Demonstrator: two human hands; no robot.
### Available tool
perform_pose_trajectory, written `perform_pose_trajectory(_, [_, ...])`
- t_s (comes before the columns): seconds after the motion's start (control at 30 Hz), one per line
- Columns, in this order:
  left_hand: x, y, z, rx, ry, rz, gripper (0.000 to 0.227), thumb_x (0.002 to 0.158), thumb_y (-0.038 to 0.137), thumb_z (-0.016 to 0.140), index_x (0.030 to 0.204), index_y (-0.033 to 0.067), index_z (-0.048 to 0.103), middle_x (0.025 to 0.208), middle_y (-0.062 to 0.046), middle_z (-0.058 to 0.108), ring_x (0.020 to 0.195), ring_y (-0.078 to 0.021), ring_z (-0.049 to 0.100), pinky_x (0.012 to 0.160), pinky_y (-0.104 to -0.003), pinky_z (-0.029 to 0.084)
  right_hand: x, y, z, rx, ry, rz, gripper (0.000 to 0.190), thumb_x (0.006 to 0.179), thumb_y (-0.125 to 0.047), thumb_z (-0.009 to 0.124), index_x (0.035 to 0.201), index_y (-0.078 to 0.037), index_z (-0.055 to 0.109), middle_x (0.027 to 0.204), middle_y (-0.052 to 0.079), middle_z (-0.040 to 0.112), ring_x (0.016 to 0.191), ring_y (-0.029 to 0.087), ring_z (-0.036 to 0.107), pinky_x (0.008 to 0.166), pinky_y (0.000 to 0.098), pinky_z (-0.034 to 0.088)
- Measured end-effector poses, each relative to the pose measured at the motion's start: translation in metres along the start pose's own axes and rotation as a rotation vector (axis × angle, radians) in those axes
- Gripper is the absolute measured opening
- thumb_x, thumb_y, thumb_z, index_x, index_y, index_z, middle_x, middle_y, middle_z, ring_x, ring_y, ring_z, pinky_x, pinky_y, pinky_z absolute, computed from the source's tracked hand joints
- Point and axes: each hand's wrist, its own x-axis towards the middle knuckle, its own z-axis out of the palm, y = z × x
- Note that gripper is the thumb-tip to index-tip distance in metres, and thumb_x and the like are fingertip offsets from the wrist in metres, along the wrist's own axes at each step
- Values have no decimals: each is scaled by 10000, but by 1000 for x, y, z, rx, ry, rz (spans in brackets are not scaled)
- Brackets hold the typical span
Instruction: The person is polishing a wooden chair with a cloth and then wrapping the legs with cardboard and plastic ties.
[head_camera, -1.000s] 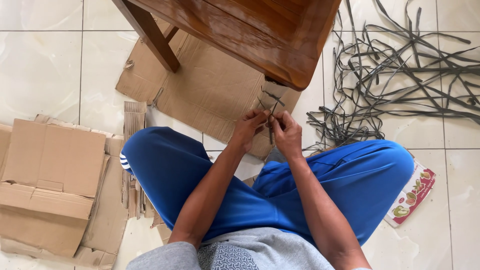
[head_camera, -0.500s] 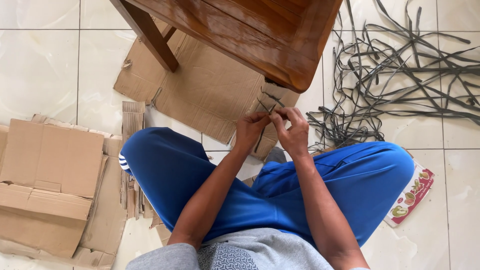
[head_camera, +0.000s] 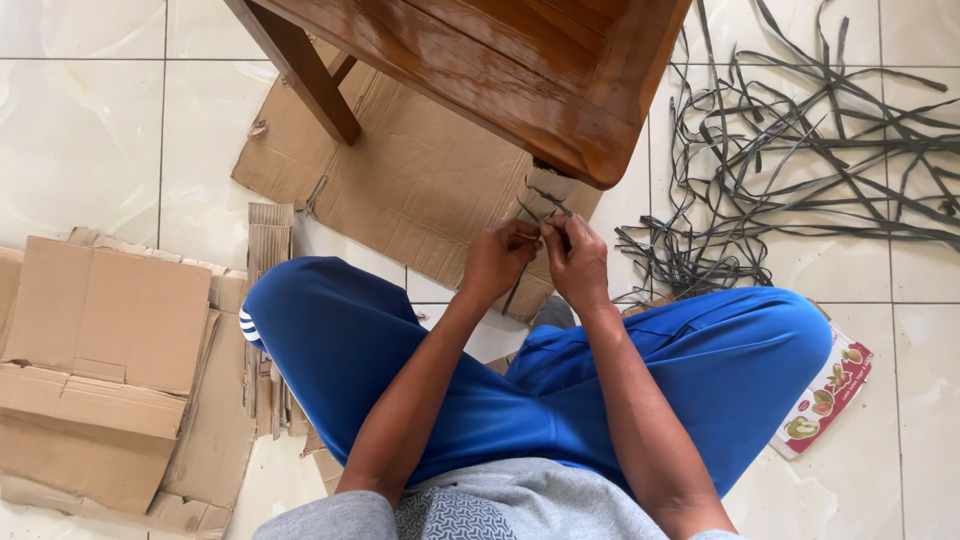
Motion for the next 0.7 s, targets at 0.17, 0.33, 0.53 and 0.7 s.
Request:
perform_pose_trajectory(0.17, [-3,13,-17,132,-46,83,184,882,183,688,1031,142,787,925,-199,775,956,-470,716,857,-517,561,3,-12,-10,-51,-71,-67,79,1003,-40,667,1051,-60,726,891,107,663,819,347,714,701,413,587])
perform_pose_trajectory(0.33, [-1,20,-32,219,-91,121,204,890,193,670,1054,125,770,936,-261,755,986,-528,683,880,-581,532,2,-12,-12,-128,-125,-131,155,990,-17,652,1093,-83,747,880,92,666,777,329,714,666,410,590])
perform_pose_trajectory(0.53, [11,2,-26,-84,-128,38,206,893,205,686,1052,102,767,949,-208,766,928,-353,745,827,-456,588,3,-11,-9,-170,-68,-141,103,969,-67,720,1060,-105,749,847,64,668,750,288,721,615,366,593])
perform_pose_trajectory(0.7, [21,-16,1,-678,28,-254,395,1020,428,610,1103,47,674,897,-53,718,809,-125,671,708,-278,595,1,-14,-4,-140,-19,-133,79,1005,-40,671,1044,-65,735,853,96,649,756,323,713,616,387,596])
